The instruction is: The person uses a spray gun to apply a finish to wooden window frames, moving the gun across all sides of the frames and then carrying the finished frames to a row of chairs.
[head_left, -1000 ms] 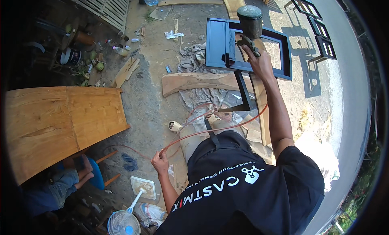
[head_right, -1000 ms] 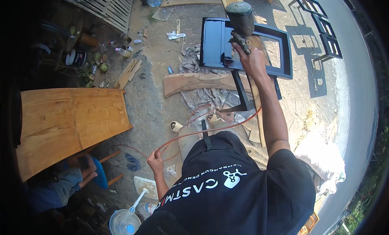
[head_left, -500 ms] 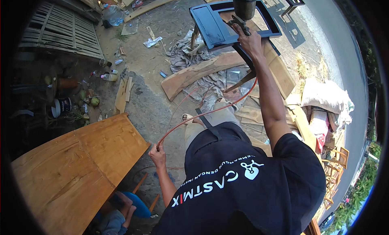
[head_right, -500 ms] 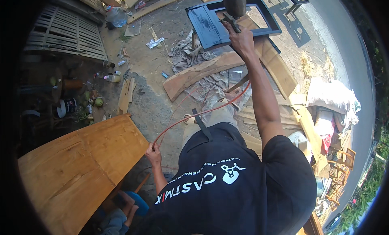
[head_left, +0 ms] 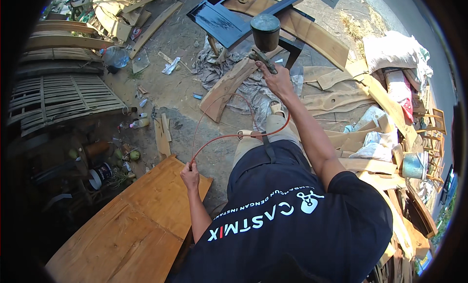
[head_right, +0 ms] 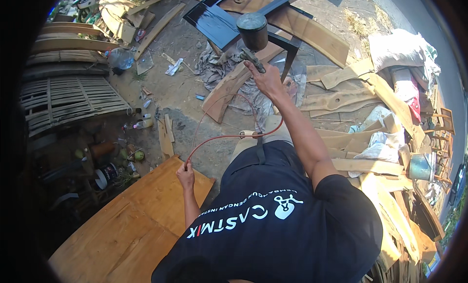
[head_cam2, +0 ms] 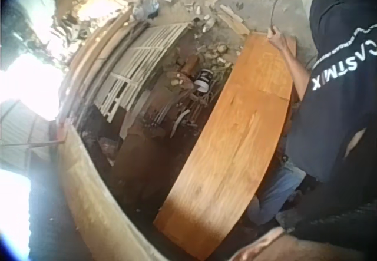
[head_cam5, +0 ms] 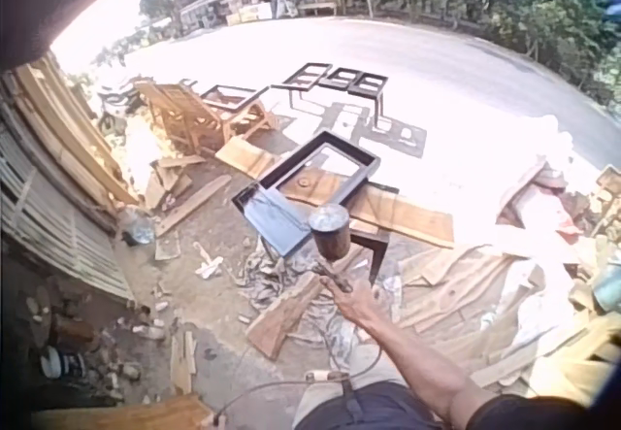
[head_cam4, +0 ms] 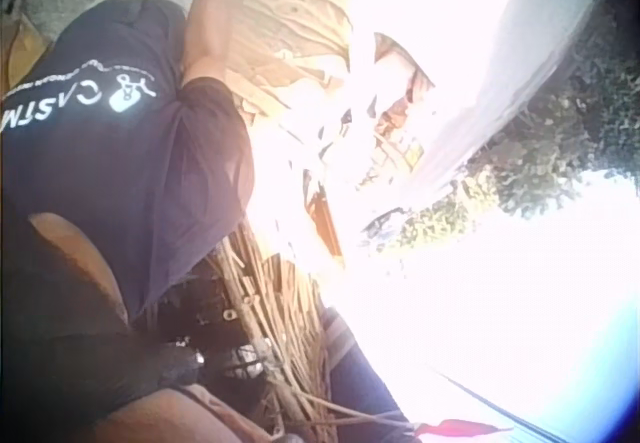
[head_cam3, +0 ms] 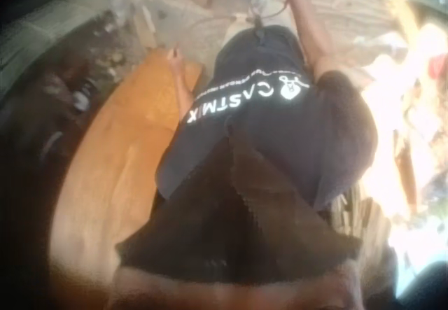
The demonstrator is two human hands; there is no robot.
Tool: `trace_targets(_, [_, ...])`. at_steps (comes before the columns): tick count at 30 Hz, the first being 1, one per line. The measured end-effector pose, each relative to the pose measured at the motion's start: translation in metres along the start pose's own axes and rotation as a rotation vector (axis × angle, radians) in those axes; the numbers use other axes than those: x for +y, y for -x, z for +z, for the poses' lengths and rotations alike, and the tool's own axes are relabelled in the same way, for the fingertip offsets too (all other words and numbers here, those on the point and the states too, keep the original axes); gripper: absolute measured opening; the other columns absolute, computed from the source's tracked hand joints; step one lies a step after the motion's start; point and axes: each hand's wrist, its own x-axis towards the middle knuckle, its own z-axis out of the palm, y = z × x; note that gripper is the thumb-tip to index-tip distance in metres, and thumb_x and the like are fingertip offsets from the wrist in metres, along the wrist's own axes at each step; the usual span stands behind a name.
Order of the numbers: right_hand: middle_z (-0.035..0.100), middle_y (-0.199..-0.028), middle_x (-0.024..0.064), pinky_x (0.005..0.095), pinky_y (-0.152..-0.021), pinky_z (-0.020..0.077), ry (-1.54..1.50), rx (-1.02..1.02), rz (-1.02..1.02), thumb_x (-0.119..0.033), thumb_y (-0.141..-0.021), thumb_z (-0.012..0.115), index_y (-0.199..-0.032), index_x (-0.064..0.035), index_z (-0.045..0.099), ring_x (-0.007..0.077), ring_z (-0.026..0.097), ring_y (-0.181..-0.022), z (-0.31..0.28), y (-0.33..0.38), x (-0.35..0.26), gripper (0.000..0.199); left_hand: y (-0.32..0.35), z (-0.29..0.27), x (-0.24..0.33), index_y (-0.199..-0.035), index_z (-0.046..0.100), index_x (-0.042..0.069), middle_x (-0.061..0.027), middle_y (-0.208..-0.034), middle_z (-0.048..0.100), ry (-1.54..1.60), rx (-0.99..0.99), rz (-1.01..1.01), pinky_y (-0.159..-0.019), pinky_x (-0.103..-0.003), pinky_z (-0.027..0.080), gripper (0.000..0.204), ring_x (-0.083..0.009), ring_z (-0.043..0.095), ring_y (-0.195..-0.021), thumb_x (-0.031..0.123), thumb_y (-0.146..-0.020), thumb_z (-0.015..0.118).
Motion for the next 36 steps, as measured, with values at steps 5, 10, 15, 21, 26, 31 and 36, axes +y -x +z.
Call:
trace_targets(5, [0.061, -0.063, 0.0124, 0.0385, -0.056, 0.0463, -0.054, 0.292, -0.07, -0.06, -0.094, 0.067, -0.091, 0.0027, 0.069, 0.0194, 0.056, -0.057, -0.017, -0.011, 0.02, 0.063, -0.013, -0.005, 0.003, -0.086, 0.07, -0.003, -0.0179, -0.055, 0.05, -0.019, -0.039, -0.011, -0.051, -0.039, 0.04, 0.03, -0.0173, 0.048, -0.049, 0.025, -0.097, 0.066])
trace_targets(10, [0.066, -0.071, 0.0224, 0.0393, -0.061, 0.0496, 0.123, 0.285, -0.077, -0.052, -0.095, 0.068, -0.105, -0.0002, 0.072, 0.0249, 0.061, -0.06, -0.035, -0.013, 0.025, 0.053, -0.002, 0.004, 0.009, -0.085, 0.07, -0.003, -0.0057, -0.055, 0.048, -0.03, -0.073, -0.021, -0.054, -0.036, 0.04, 0.032, -0.0107, 0.047, -0.055, 0.026, -0.097, 0.065])
trace_targets(15, [0.065, -0.069, 0.025, 0.0479, -0.064, 0.0496, 0.041, 0.05, -0.105, -0.058, -0.093, 0.066, -0.096, -0.001, 0.073, 0.0438, 0.065, -0.068, -0.023, 0.001, 0.004, 0.058, -0.003, 0.013, 0.019, -0.089, 0.072, -0.002, -0.0118, -0.058, 0.054, -0.039, -0.081, -0.001, -0.054, -0.036, 0.042, 0.029, -0.0128, 0.053, -0.056, 0.025, -0.096, 0.066])
trace_targets(21, [0.068, -0.074, 0.0247, 0.0469, -0.066, 0.0503, 0.065, -0.092, -0.2, -0.058, -0.094, 0.065, -0.105, -0.008, 0.077, 0.0444, 0.066, -0.072, -0.002, 0.01, 0.002, 0.053, 0.0, 0.016, 0.016, -0.091, 0.073, -0.001, -0.0168, -0.057, 0.05, -0.051, -0.055, 0.01, -0.052, -0.039, 0.041, 0.026, -0.0161, 0.05, -0.051, 0.024, -0.096, 0.067])
trace_targets(26, [0.067, -0.071, 0.0198, 0.0425, -0.065, 0.0498, -0.108, -0.093, -0.035, -0.058, -0.095, 0.066, -0.106, -0.0072, 0.077, 0.0314, 0.064, -0.065, -0.016, 0.003, 0.016, 0.053, 0.013, 0.018, 0.022, -0.085, 0.071, -0.003, -0.0142, -0.053, 0.043, -0.064, -0.052, -0.056, -0.05, -0.04, 0.037, 0.034, -0.0151, 0.043, -0.049, 0.028, -0.096, 0.067])
trace_targets(31, [0.069, -0.072, 0.0105, 0.0367, -0.065, 0.0489, -0.217, 0.082, 0.074, -0.061, -0.092, 0.068, -0.104, -0.0043, 0.077, 0.0191, 0.061, -0.064, -0.056, -0.035, 0.034, 0.059, 0.021, 0.031, 0.034, -0.08, 0.068, -0.004, -0.0128, -0.052, 0.042, -0.068, -0.067, -0.076, -0.05, -0.04, 0.036, 0.038, -0.0148, 0.042, -0.049, 0.03, -0.097, 0.066])
trace_targets(36, [0.063, -0.064, 0.0025, 0.031, -0.064, 0.0472, -0.195, 0.286, 0.102, -0.064, -0.091, 0.069, -0.085, -0.0034, 0.075, 0.0121, 0.058, -0.064, -0.117, -0.103, 0.043, 0.061, 0.008, 0.048, 0.065, -0.077, 0.065, -0.004, -0.0127, -0.052, 0.042, -0.081, -0.083, -0.048, -0.049, -0.04, 0.035, 0.04, -0.0143, 0.041, -0.049, 0.031, -0.098, 0.066])
